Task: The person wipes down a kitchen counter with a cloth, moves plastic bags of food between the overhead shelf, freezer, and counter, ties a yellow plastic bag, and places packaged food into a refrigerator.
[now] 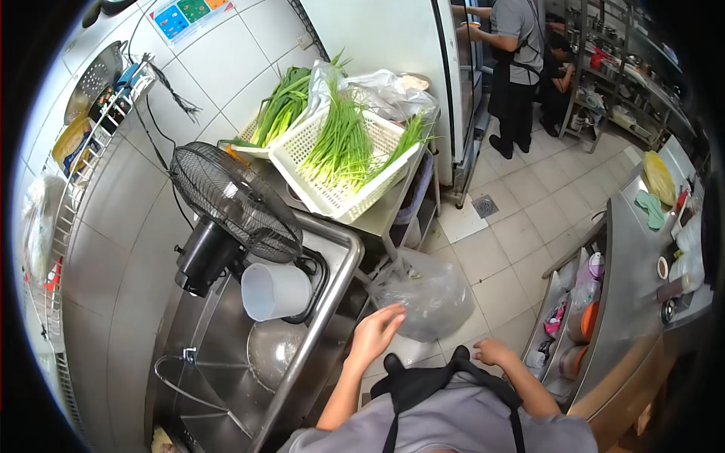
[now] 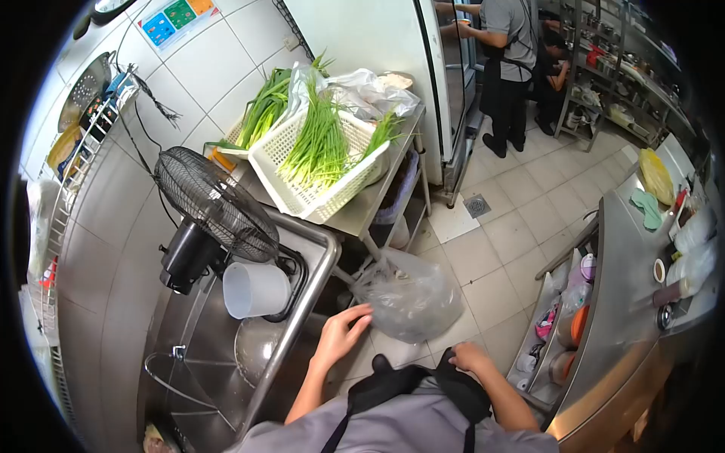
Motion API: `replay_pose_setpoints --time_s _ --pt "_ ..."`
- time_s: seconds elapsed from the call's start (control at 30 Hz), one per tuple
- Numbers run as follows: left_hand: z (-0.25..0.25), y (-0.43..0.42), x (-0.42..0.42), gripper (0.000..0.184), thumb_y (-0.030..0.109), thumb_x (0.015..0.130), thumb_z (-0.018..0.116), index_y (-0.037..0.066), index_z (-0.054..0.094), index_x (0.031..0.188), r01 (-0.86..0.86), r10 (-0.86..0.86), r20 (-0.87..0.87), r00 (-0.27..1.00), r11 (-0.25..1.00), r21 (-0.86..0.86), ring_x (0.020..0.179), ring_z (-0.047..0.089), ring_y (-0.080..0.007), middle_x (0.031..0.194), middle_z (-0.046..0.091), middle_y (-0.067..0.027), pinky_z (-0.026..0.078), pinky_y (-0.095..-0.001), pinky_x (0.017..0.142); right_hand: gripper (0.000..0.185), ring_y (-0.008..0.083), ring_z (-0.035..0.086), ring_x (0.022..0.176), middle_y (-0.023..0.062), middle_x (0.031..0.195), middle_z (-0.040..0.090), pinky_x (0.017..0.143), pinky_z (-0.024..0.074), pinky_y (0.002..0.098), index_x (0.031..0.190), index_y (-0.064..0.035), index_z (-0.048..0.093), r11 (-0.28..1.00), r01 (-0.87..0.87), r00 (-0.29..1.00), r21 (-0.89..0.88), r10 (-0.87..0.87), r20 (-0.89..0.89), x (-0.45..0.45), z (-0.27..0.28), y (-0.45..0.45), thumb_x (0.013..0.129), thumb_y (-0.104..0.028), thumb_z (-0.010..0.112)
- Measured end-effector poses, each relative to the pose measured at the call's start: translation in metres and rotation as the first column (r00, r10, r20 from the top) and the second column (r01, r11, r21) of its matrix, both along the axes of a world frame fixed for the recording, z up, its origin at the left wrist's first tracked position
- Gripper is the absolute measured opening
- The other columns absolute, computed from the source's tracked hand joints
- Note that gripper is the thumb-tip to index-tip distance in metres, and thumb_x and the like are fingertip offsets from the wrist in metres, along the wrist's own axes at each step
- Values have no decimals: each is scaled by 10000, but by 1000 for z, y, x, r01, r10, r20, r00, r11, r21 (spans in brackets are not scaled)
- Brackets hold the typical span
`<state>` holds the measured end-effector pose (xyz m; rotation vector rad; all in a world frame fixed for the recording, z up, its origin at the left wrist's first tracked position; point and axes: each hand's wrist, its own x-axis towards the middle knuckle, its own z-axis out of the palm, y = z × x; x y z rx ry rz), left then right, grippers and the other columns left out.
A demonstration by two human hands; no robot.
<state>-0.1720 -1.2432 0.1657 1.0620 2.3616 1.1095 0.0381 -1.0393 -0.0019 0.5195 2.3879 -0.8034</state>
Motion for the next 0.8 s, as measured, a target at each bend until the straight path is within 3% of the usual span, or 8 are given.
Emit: replay_pose_setpoints --time_s 0.13,0.17,0.27,0.37,0.5,0.57,0.7,0.8 --pt "38 74 -11 198 173 794 629 22 636 922 62 -74 45 996 974 219 811 608 -184 896 633 -108 476 -290 706 340 363 539 960 193 1021 580 834 430 425 1052 -62 593 969 246 941 -12 -242 -238 27 25 43 774 -257 599" --pt "55 87 -25 133 105 804 613 -2 637 878 -5 -9 43 999 945 327 702 570 -101 792 606 -63 469 -240 618 336 372 540 945 196 1012 580 831 430 427 1048 -56 592 957 290 904 -22 -281 -322 35 27 55 771 -246 601" --pt "103 111 -113 240 226 838 581 -8 635 831 -248 317 -103 943 874 417 491 522 -95 512 514 -24 391 -251 454 329 392 534 919 207 1005 574 826 425 429 1030 -41 596 922 384 839 -42 -367 -402 52 50 74 761 -229 602" --pt "120 146 -229 383 389 802 523 26 646 815 -443 442 -450 776 890 111 686 625 -289 688 627 -156 456 -382 634 322 390 542 914 213 987 583 813 427 432 1023 -38 601 901 433 828 -30 -411 -382 76 51 86 759 -222 601" --pt "72 185 -321 531 520 661 613 30 650 863 -479 153 -540 827 696 -536 816 626 -292 839 641 -183 475 -377 725 326 379 559 901 222 951 594 800 433 428 1015 -42 607 864 502 829 -34 -492 -265 104 48 95 746 -227 610" --pt "46 198 -336 590 587 607 643 25 653 787 -529 101 -628 772 649 -547 637 638 -226 613 632 -87 488 -333 666 328 374 566 896 222 938 598 796 435 426 1010 -41 609 839 544 822 -20 -538 -188 108 52 98 744 -233 612" --pt "63 196 -331 512 460 571 676 22 647 834 -485 -20 -648 761 646 -590 702 639 -243 695 648 -111 490 -336 702 323 373 564 906 219 890 607 800 444 406 1006 -44 609 822 569 804 -27 -563 -191 105 43 111 746 -236 618" --pt "105 179 -325 388 359 591 676 84 655 865 -353 -39 -458 888 581 -734 688 641 -216 706 650 -106 490 -340 683 326 374 556 921 217 926 601 806 438 413 1012 -43 607 837 548 817 -20 -539 -206 87 49 127 752 -240 612"
